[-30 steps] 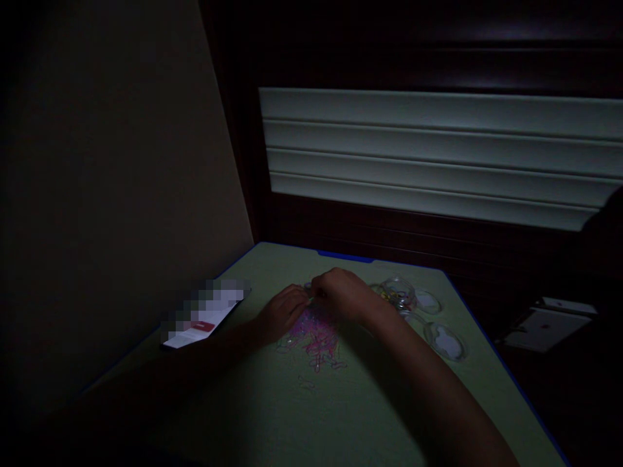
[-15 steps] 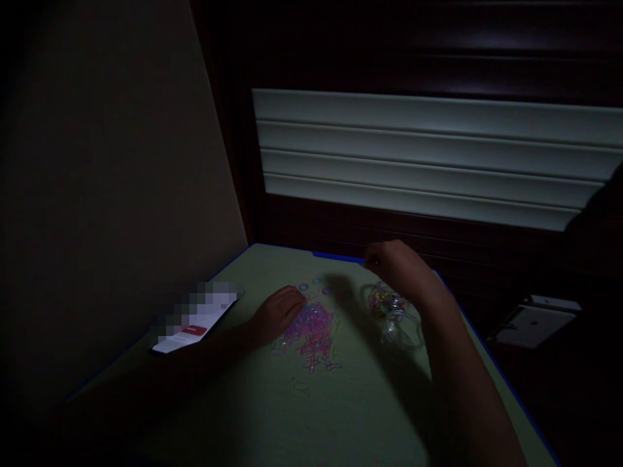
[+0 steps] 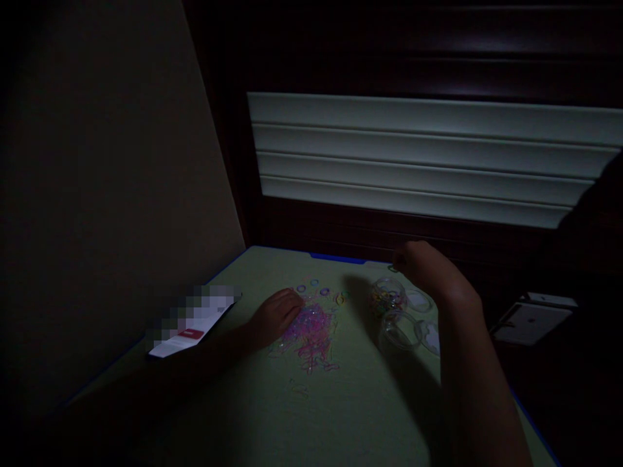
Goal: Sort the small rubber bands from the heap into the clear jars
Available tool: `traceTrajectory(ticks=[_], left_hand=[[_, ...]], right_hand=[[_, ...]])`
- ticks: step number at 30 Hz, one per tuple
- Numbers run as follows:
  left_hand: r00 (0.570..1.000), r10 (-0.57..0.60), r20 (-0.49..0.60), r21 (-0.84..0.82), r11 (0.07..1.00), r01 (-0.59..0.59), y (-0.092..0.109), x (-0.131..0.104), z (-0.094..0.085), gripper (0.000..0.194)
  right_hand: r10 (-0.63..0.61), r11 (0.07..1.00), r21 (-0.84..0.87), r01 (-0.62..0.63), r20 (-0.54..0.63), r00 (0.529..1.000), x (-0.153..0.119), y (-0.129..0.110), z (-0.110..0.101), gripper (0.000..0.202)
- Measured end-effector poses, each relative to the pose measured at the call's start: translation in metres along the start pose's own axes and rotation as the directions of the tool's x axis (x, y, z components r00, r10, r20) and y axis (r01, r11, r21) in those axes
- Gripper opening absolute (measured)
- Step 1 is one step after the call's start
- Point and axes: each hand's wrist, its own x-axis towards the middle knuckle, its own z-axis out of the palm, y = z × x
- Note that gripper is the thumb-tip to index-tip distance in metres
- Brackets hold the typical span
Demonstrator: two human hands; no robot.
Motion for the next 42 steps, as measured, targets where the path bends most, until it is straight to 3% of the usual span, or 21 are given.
traceTrajectory(ticks=[8, 12, 18, 24, 28, 37, 42], left_hand=[[1.000, -0.020, -0.005, -0.032, 0.999, 0.019, 0.001, 0.001, -0.001, 0.015], [0.991, -0.130, 0.016, -0.087, 0.988, 0.131, 0.001, 0.003, -0.002, 0.014], [0.902, -0.426, -0.071, -0.167, 0.897, 0.410, -0.003, 0.003, 0.000, 0.010], [0.842, -0.529, -0.106, -0.192, 0.842, 0.505, -0.016, 0.002, 0.002, 0.011], [0.848, -0.524, -0.076, -0.191, 0.843, 0.504, -0.026, 0.001, 0.001, 0.011], [0.947, -0.308, 0.088, -0.161, 0.934, 0.319, -0.018, 0.003, -0.002, 0.009], [0.952, -0.280, 0.125, -0.134, 0.946, 0.296, -0.017, 0.001, 0.002, 0.013]], right_hand=[[0.045, 0.998, -0.038, -0.045, -0.010, 0.999, -0.003, -0.007, -0.004, 0.019], [0.012, 1.000, 0.022, -0.011, -0.044, 0.999, -0.006, -0.015, -0.008, 0.020], [-0.100, 0.989, 0.106, 0.101, -0.013, 0.995, -0.006, -0.021, -0.004, 0.021], [-0.114, 0.991, 0.068, 0.115, -0.024, 0.993, -0.007, -0.024, -0.004, 0.024], [-0.121, 0.990, 0.070, 0.122, -0.023, 0.992, -0.008, -0.026, -0.005, 0.024], [-0.126, 0.990, 0.055, 0.127, -0.018, 0.992, -0.007, -0.029, -0.005, 0.023], [-0.134, 0.990, 0.048, 0.136, -0.037, 0.990, -0.007, -0.029, -0.004, 0.023]])
